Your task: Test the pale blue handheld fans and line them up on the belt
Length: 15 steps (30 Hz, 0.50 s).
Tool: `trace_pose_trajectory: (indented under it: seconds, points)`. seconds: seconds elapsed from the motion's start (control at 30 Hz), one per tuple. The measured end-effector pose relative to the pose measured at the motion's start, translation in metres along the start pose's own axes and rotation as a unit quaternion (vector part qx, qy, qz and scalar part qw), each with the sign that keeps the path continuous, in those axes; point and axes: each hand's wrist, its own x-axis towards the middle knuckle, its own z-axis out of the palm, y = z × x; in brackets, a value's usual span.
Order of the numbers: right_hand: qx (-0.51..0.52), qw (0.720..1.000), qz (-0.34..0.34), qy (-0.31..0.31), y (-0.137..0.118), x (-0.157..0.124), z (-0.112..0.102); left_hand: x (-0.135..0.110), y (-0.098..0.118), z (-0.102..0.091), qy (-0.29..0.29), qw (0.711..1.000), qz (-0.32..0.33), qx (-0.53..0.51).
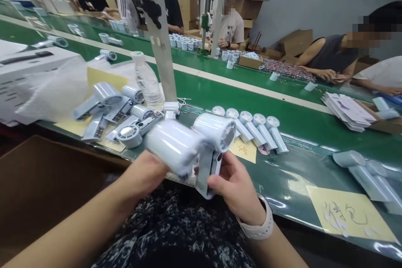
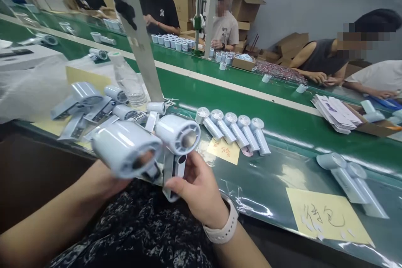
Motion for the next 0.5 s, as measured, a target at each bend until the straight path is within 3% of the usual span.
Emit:
trace_pose_trajectory:
  seconds: [0.1, 0.23, 0.33, 0.5]
  points:
    - [0.019, 0.999, 0.031, 0.027, 0.000, -0.005, -0.006, 0.003, 0.002, -0.001, 0.043, 0.998, -0.040, 0.010]
    - [0.093, 0.992, 0.076, 0.044, -0.001, -0.008, -0.005, -0.006, 0.003, 0.007, -0.015, 0.994, -0.081, -0.068]
    - [0.117, 0.989, 0.087, 0.034, -0.005, -0.008, 0.000, -0.013, 0.000, 0.015, -0.059, 0.993, -0.075, -0.067]
    - [0.140, 0.986, 0.084, 0.023, -0.003, -0.008, 0.003, -0.018, 0.002, 0.020, -0.081, 0.993, -0.063, -0.050]
